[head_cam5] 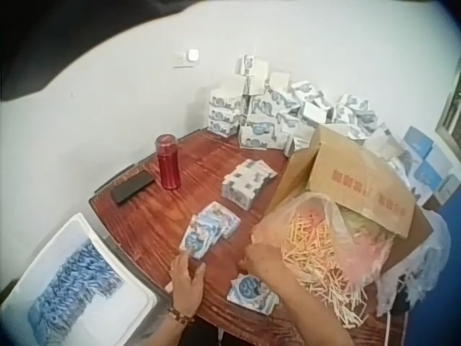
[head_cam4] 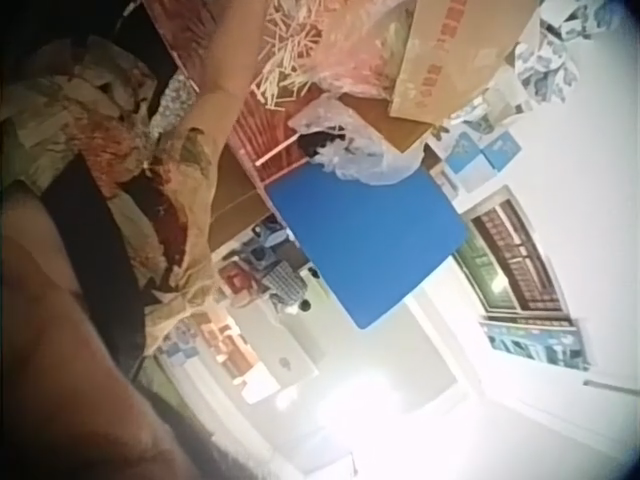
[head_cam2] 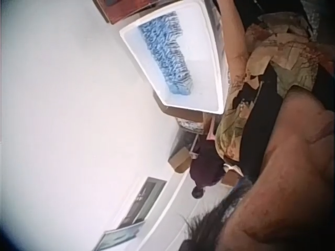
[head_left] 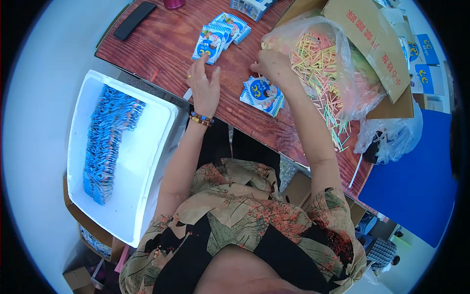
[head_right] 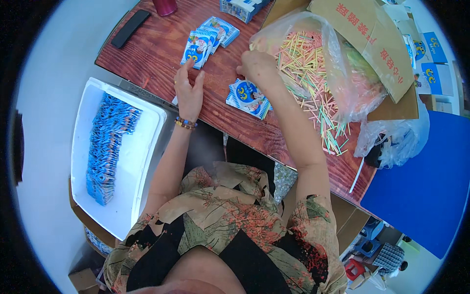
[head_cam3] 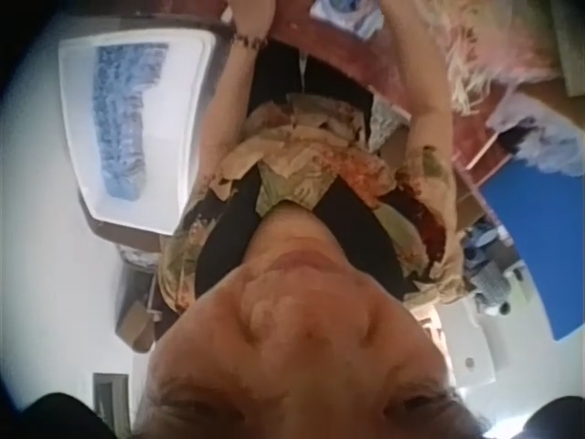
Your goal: Assembling wooden sticks into small blue packets and organizing them into a container.
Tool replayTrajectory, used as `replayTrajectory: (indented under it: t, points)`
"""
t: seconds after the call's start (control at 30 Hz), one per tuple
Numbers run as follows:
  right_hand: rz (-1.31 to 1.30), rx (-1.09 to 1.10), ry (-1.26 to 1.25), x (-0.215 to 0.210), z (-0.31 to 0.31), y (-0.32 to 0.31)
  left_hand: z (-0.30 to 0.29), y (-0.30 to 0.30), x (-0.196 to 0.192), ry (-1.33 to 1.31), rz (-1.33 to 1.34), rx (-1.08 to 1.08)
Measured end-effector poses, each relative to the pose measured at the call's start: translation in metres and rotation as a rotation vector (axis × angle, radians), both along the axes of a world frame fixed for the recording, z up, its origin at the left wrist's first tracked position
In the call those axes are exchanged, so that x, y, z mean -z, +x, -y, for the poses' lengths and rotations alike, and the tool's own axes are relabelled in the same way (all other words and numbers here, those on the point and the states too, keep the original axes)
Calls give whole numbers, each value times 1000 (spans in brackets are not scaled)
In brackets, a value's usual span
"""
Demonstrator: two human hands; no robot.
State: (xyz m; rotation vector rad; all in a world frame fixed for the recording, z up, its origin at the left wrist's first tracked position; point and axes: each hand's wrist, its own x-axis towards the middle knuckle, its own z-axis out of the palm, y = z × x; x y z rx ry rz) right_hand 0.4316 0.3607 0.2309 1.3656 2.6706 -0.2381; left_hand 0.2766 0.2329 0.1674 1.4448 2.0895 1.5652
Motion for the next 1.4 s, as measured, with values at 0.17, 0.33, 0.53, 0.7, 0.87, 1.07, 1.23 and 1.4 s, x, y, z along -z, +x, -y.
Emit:
replayTrajectory:
  t: [0.17,0.33,0.53,0.7,0.87,1.07,1.23,1.4]
  points:
    - [74,-38,-64,-4,-5,-1,20,18,-9,-25,91,75]
    - [-201,-14,-45,5,-16,14,26,37,-7,-94,81,162]
    - [-813,385,146,-29,10,76,21,57,-8,-118,-197,84]
    - [-484,515,443,-14,-8,134,15,69,-13,-307,-380,123]
    - [-716,235,-139,13,29,117,8,69,0,-234,-338,118]
    - [-821,212,-131,19,59,85,3,65,-2,-22,-226,279]
    - [-1132,269,-543,35,56,90,7,68,-13,16,157,286]
    - [-1343,290,-705,30,74,82,16,65,-17,-15,964,433]
